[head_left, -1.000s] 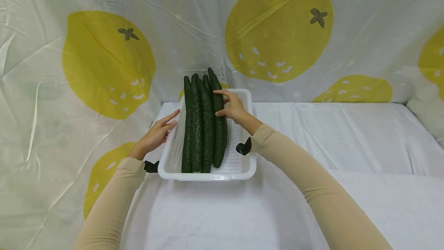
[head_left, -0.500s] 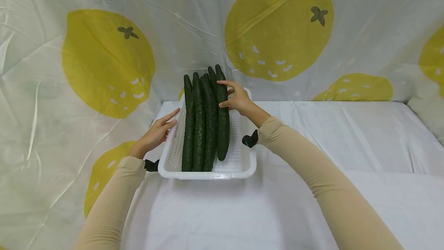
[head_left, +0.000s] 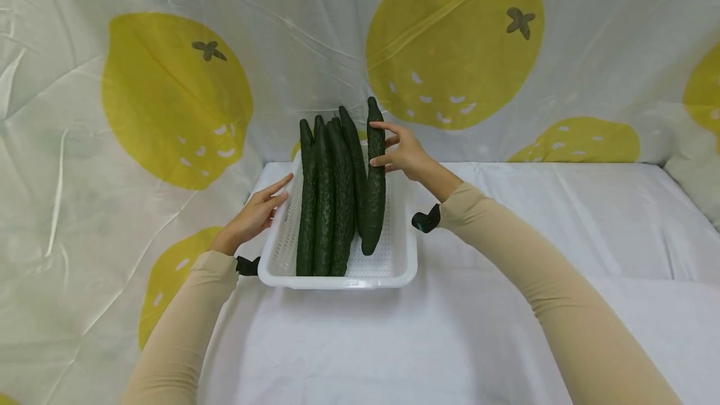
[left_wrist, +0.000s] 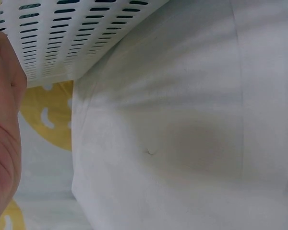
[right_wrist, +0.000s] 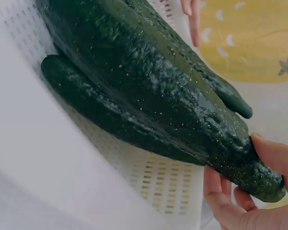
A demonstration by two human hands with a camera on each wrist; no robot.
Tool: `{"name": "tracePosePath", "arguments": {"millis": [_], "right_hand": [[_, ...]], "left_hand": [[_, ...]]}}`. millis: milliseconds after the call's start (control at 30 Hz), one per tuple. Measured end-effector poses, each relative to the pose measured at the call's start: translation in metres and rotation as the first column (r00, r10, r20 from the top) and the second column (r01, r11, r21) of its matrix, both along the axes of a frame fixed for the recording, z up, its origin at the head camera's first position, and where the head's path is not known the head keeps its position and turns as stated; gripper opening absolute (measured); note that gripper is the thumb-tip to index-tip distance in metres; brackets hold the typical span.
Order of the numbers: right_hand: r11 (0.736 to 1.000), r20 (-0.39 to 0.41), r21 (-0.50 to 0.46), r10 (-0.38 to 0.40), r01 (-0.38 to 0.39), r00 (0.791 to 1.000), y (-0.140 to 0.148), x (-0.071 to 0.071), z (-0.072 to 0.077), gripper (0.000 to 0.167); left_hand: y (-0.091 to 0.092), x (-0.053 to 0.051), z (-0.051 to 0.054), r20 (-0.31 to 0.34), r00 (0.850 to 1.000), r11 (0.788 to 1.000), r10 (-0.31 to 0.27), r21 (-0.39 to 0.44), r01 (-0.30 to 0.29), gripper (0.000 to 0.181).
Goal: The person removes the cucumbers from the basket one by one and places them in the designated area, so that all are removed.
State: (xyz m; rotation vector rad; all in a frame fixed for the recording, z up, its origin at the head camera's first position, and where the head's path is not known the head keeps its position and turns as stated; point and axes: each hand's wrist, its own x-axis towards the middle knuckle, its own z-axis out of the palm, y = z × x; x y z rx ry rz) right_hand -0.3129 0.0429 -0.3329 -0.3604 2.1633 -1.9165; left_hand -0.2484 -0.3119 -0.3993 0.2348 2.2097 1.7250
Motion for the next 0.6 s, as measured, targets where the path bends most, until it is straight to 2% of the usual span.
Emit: {"name": "tracePosePath", "arguments": {"millis": [600], "right_hand": [[0.996, 0.105, -0.087, 0.023, -0.014, 0.994, 0.03, 0.008, 0.02, 0.08]], "left_hand": [[-0.005, 0.004, 0.002, -0.011, 1.0, 1.0, -0.007, 0.001, 0.007, 0.055]]}}
